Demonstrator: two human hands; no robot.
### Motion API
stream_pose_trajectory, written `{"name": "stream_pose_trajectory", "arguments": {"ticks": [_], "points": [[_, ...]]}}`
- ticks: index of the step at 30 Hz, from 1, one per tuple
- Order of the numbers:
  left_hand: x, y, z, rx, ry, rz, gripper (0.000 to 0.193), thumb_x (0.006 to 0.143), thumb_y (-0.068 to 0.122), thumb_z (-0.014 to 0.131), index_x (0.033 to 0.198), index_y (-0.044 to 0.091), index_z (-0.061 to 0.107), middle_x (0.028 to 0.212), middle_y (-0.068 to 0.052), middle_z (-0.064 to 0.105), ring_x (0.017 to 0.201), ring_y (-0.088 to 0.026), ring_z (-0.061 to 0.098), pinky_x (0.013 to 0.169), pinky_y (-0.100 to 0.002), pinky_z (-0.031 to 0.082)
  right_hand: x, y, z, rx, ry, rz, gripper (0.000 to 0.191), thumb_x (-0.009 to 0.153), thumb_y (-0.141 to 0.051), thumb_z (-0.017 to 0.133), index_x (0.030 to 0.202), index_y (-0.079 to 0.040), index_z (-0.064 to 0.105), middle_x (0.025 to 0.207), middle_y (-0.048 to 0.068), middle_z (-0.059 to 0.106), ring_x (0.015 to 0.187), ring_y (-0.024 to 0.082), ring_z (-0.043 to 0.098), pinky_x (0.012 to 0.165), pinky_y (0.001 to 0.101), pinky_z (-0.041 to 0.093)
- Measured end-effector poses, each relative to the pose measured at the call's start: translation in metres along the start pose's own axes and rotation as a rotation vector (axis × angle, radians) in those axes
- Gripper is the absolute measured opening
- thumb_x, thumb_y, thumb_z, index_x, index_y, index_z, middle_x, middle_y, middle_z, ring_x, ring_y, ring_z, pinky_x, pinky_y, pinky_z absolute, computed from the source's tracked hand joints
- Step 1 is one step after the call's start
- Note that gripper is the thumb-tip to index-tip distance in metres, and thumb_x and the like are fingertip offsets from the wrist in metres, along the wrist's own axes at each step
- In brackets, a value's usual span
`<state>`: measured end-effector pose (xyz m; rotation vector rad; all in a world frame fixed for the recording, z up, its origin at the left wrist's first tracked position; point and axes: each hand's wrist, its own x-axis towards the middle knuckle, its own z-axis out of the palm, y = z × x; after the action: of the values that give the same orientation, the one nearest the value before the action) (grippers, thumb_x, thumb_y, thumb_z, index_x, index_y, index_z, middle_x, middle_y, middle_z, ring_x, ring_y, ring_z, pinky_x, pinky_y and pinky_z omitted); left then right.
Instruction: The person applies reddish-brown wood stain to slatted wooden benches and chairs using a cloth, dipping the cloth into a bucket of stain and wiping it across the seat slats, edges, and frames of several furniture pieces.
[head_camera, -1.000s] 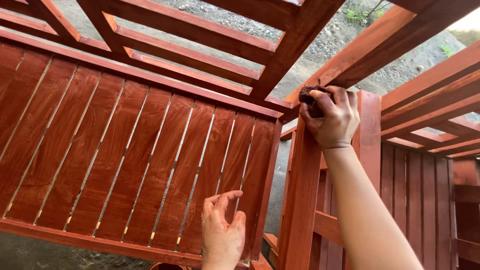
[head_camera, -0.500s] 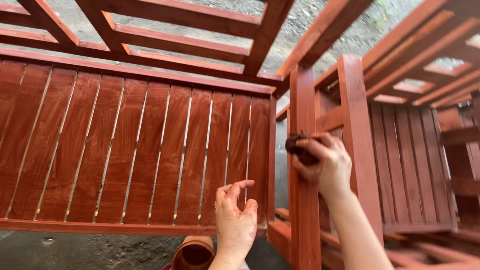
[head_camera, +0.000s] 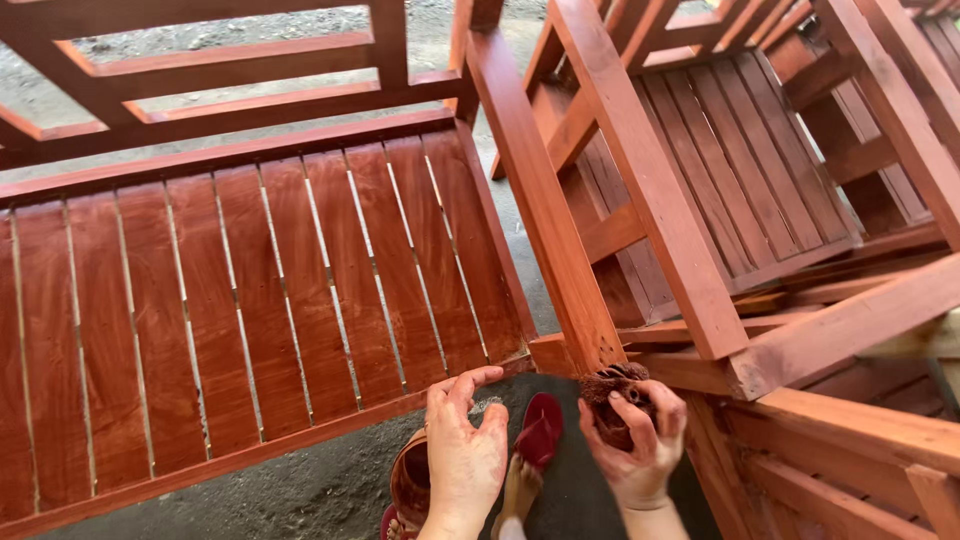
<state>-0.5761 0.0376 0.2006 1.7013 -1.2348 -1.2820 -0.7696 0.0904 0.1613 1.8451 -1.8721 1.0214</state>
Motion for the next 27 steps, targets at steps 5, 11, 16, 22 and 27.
{"name": "stream_pose_trajectory", "arguments": {"ticks": [5,11,16,22,27], "points": [[-0.004,-0.015,0.005,0.085,-0.043,-0.022,0.038,0.076,0.006,0.066,0.111,0.017,0.074,0.109,-0.009,0.059,0.105,-0.024,0.060,0.095,-0.037,0.048,-0.063,-0.019,0.050,0.121,0.310,0.426,0.055,0.087,-0.027,0.086,0.119,-0.007,0.046,0.130,0.018,0.051,0.120,0.036,0.056,0.107,0.0439,0.047],[-0.014,-0.030,0.007,0.154,-0.053,0.064,0.040,0.075,0.005,0.066,0.112,0.017,0.074,0.107,-0.009,0.060,0.097,-0.022,0.058,0.090,-0.036,0.050,-0.105,-0.013,0.084,0.515,0.322,0.867,0.050,0.090,-0.030,0.080,0.118,-0.006,0.047,0.116,0.009,0.055,0.105,0.019,0.056,0.095,0.0308,0.049],[-0.017,-0.032,-0.004,0.136,-0.029,0.085,0.044,0.072,0.002,0.063,0.113,0.016,0.074,0.111,-0.007,0.059,0.098,-0.021,0.058,0.093,-0.036,0.050,-0.088,-0.010,0.058,0.940,0.517,1.284,0.034,0.094,-0.025,0.076,0.110,-0.009,0.051,0.110,0.006,0.060,0.101,0.021,0.059,0.088,0.0368,0.051],[-0.018,-0.043,-0.004,0.105,0.002,-0.020,0.042,0.075,0.002,0.064,0.113,0.018,0.074,0.113,-0.008,0.059,0.098,-0.022,0.058,0.094,-0.037,0.050,-0.047,-0.033,0.049,1.103,0.762,1.648,0.024,0.092,-0.031,0.066,0.103,-0.017,0.049,0.112,0.001,0.064,0.102,0.025,0.065,0.081,0.0516,0.059],[-0.015,-0.056,-0.009,0.118,0.032,0.011,0.044,0.075,0.001,0.064,0.114,0.017,0.073,0.113,-0.009,0.059,0.098,-0.023,0.059,0.092,-0.037,0.051,-0.051,-0.012,0.096,1.071,0.890,1.632,0.022,0.093,-0.028,0.066,0.102,-0.016,0.050,0.108,0.004,0.066,0.094,0.025,0.066,0.075,0.0480,0.058]]}}
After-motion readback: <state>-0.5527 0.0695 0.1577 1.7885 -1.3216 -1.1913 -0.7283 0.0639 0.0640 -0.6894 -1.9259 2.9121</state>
